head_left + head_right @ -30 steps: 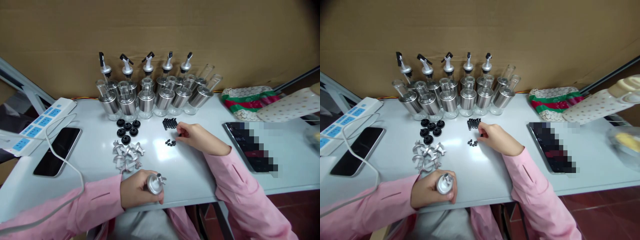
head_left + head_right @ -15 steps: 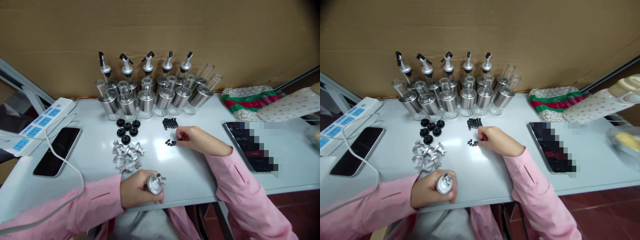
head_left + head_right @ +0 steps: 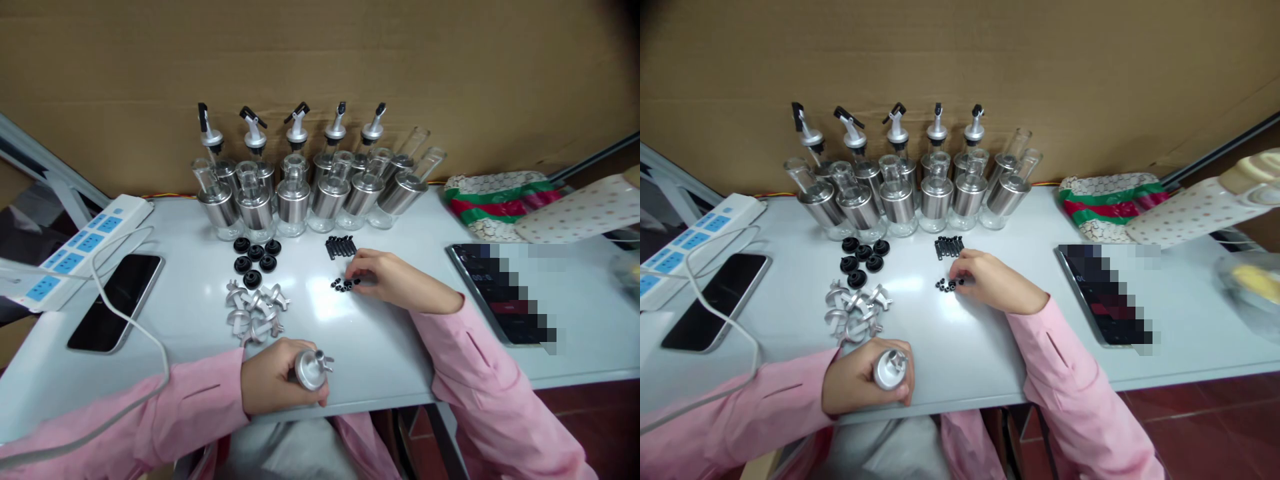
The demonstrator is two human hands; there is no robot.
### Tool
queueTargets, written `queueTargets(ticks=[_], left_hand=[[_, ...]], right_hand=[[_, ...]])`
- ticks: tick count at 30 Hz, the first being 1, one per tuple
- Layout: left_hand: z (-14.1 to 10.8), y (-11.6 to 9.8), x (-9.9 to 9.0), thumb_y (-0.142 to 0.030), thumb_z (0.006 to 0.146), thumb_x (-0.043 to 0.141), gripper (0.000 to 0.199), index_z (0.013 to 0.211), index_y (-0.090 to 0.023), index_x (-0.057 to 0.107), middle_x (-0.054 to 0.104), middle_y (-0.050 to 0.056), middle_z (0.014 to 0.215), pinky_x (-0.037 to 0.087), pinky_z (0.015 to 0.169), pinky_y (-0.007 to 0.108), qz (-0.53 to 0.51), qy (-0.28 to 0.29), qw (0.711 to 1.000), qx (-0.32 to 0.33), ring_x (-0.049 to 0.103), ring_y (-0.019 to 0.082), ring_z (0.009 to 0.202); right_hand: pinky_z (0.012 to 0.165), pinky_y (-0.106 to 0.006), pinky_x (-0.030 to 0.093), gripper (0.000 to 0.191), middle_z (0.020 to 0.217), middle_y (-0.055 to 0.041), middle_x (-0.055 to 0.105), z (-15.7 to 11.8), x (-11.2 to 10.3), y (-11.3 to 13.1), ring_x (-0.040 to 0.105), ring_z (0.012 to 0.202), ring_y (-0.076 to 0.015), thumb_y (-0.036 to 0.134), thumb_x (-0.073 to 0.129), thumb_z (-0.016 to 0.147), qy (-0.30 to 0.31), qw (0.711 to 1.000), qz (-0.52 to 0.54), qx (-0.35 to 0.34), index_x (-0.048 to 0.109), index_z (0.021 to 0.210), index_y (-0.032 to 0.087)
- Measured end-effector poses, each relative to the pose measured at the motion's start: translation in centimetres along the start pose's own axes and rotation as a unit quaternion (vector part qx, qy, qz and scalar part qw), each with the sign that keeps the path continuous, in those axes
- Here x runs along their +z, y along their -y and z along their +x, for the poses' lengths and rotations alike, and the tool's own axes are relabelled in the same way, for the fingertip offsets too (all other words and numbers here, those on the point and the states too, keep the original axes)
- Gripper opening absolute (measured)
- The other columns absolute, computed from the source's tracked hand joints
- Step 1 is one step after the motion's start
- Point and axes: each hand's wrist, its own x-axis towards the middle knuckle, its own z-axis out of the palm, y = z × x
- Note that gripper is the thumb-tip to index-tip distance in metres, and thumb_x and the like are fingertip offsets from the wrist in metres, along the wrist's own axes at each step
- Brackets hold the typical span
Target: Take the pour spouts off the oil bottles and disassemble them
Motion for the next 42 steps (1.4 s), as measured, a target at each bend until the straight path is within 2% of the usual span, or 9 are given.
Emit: queueTargets(ticks=[5,8,11,14,24,30,34,42], left_hand=[[0.0,0.1,0.0,-0.024,0.076,0.058,0.018,0.063,-0.013,0.063,0.062,0.005,0.066,0.044,0.065,0.025,0.003,-0.002,1.000,-0.001,0.057,0.015,0.065],[-0.1,0.1,0.0,-0.024,0.076,0.058,0.018,0.062,-0.013,0.062,0.062,0.005,0.066,0.044,0.065,0.024,0.000,-0.003,1.000,0.004,0.057,0.014,0.064],[-0.1,0.1,0.0,-0.022,0.075,0.058,0.016,0.063,-0.013,0.062,0.062,0.005,0.066,0.044,0.065,0.024,-0.001,0.000,1.000,0.003,0.057,0.014,0.065],[-0.1,0.1,0.0,-0.022,0.075,0.058,0.016,0.062,-0.013,0.063,0.062,0.005,0.066,0.044,0.065,0.024,0.000,-0.003,1.000,0.005,0.057,0.014,0.065],[0.0,0.4,-0.1,-0.020,0.075,0.058,0.014,0.064,-0.013,0.063,0.064,0.006,0.067,0.045,0.067,0.024,0.013,0.003,1.000,0.019,0.057,0.015,0.067],[-0.1,0.3,-0.1,-0.020,0.074,0.058,0.014,0.063,-0.014,0.062,0.063,0.005,0.067,0.046,0.066,0.023,0.013,0.001,1.000,0.011,0.058,0.014,0.067],[-0.1,0.4,0.0,-0.021,0.074,0.059,0.013,0.063,-0.014,0.063,0.064,0.005,0.067,0.046,0.065,0.023,0.012,0.000,1.000,0.007,0.058,0.014,0.067],[0.0,0.2,0.0,-0.019,0.074,0.058,0.013,0.063,-0.014,0.063,0.063,0.004,0.066,0.045,0.066,0.024,0.016,-0.001,1.000,0.014,0.057,0.014,0.067]], right_hand=[[0.070,-0.028,0.047,0.012,0.085,-0.0059,0.058,0.3,0.5,0.2,0.058,0.075,-0.0161,0.010,0.056,0.074,-0.015,1.000,0.007,-0.008,0.065,0.079,0.017],[0.068,-0.026,0.045,0.009,0.081,-0.0049,0.058,0.2,0.3,0.2,0.056,0.071,-0.0146,0.010,0.055,0.074,-0.048,0.999,0.010,-0.007,0.061,0.078,0.016],[0.067,-0.025,0.045,0.008,0.076,-0.0027,0.061,0.1,-0.1,0.3,0.056,0.068,-0.0138,0.011,0.055,0.073,-0.087,0.996,0.015,0.014,0.057,0.077,0.017],[0.066,-0.026,0.045,0.009,0.073,-0.0021,0.061,0.1,-0.3,0.2,0.056,0.066,-0.0139,0.010,0.053,0.072,-0.102,0.994,0.016,0.034,0.056,0.075,0.018],[0.071,-0.026,0.047,0.020,0.084,-0.0048,0.064,-0.1,-0.6,1.0,0.058,0.073,-0.0148,0.012,0.053,0.072,-0.017,1.000,0.005,0.022,0.063,0.090,0.016],[0.066,-0.026,0.049,0.031,0.080,-0.0027,0.063,-0.2,-0.6,0.4,0.059,0.068,-0.0138,0.015,0.061,0.068,0.017,0.998,0.019,0.057,0.063,0.099,0.015],[0.067,-0.026,0.051,0.030,0.080,-0.0031,0.065,0.0,-0.1,0.4,0.061,0.068,-0.0137,0.015,0.063,0.068,0.020,0.998,0.036,0.051,0.063,0.098,0.015],[0.070,-0.027,0.053,0.016,0.083,-0.0052,0.066,0.4,0.6,1.0,0.063,0.070,-0.0137,0.011,0.059,0.074,0.001,0.997,0.074,0.023,0.066,0.088,0.016]])
